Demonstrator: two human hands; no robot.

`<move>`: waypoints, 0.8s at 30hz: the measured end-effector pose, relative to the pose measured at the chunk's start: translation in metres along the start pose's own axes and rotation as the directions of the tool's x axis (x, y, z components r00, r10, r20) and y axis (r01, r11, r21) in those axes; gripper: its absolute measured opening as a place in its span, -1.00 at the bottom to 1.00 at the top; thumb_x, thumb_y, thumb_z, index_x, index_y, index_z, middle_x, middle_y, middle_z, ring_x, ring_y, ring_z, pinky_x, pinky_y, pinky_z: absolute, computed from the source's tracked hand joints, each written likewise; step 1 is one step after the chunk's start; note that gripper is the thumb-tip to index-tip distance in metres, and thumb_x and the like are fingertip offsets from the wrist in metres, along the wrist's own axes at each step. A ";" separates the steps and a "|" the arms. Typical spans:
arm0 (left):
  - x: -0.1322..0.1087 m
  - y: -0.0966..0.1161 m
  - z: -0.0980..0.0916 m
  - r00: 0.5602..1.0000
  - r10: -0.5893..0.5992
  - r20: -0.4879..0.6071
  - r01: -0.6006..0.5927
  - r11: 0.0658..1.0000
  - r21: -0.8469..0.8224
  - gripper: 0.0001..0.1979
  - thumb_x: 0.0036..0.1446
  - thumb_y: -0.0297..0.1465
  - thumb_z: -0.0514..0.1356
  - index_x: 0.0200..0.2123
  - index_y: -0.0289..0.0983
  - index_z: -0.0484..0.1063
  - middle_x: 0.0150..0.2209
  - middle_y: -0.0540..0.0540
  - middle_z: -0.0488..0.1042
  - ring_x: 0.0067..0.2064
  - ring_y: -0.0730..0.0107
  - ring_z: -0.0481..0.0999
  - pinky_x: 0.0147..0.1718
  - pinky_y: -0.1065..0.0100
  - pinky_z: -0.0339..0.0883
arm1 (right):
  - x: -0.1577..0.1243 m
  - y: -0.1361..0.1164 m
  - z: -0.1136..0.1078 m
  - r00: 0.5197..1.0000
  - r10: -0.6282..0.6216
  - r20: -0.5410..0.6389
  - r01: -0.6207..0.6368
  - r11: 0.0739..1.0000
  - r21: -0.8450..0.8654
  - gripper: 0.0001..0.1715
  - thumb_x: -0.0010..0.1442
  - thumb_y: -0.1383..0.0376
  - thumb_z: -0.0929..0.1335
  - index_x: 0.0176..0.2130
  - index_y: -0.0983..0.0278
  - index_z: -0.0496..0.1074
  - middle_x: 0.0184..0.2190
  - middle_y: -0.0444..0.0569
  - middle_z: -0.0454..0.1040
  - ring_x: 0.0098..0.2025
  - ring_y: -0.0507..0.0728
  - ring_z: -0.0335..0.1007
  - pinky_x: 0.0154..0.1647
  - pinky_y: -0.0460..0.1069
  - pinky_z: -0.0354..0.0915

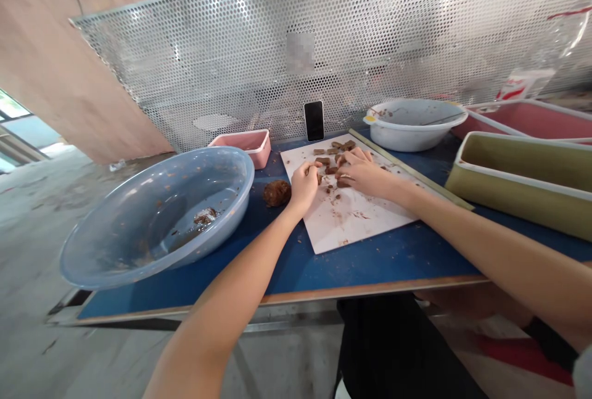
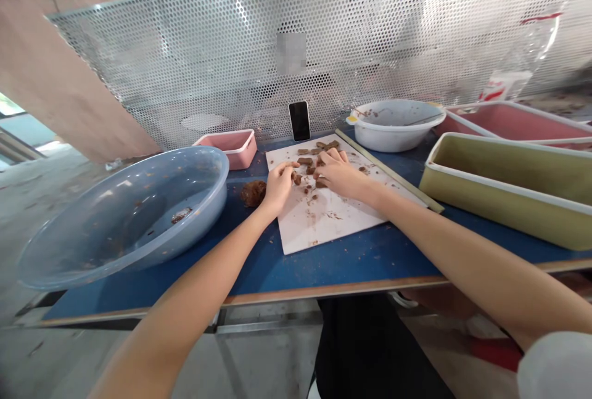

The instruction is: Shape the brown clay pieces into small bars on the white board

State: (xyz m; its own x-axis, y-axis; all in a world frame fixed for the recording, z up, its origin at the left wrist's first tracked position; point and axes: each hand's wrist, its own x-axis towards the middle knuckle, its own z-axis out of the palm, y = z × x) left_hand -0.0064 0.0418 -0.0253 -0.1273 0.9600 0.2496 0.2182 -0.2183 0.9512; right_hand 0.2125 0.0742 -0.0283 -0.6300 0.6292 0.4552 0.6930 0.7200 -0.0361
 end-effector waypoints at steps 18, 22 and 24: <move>0.000 0.001 0.000 1.000 -0.012 0.014 0.012 1.000 -0.005 -0.79 0.34 -0.50 0.12 -0.19 -0.26 0.58 -0.53 0.04 0.37 -0.46 0.35 0.33 -0.37 0.32 0.13 | 0.000 -0.001 0.002 1.000 0.009 0.026 -0.009 0.999 0.031 -0.71 0.49 0.19 0.37 -0.14 0.10 0.73 0.09 0.14 0.54 0.18 0.43 0.33 0.15 0.30 0.26; 0.000 0.001 0.000 1.000 -0.002 0.009 0.002 1.000 -0.004 -0.79 0.34 -0.50 0.12 -0.20 -0.25 0.58 -0.51 0.04 0.38 -0.46 0.36 0.34 -0.37 0.32 0.13 | 0.000 -0.001 0.001 0.999 -0.003 0.037 0.002 1.000 0.023 -0.70 0.49 0.18 0.37 -0.14 0.11 0.73 0.10 0.14 0.53 0.17 0.43 0.32 0.17 0.32 0.26; -0.001 0.001 0.000 1.000 0.002 0.006 -0.002 1.000 -0.001 -0.79 0.33 -0.51 0.12 -0.20 -0.25 0.58 -0.51 0.03 0.39 -0.46 0.36 0.35 -0.38 0.32 0.12 | 0.000 -0.004 -0.002 0.999 -0.007 0.042 0.007 1.000 0.008 -0.68 0.49 0.18 0.35 -0.15 0.11 0.73 0.11 0.15 0.52 0.17 0.45 0.31 0.19 0.33 0.26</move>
State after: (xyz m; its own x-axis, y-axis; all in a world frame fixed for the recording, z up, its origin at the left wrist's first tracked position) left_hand -0.0060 0.0409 -0.0241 -0.1207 0.9605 0.2506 0.2178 -0.2206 0.9507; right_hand 0.2108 0.0707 -0.0266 -0.6492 0.6358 0.4175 0.6860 0.7265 -0.0396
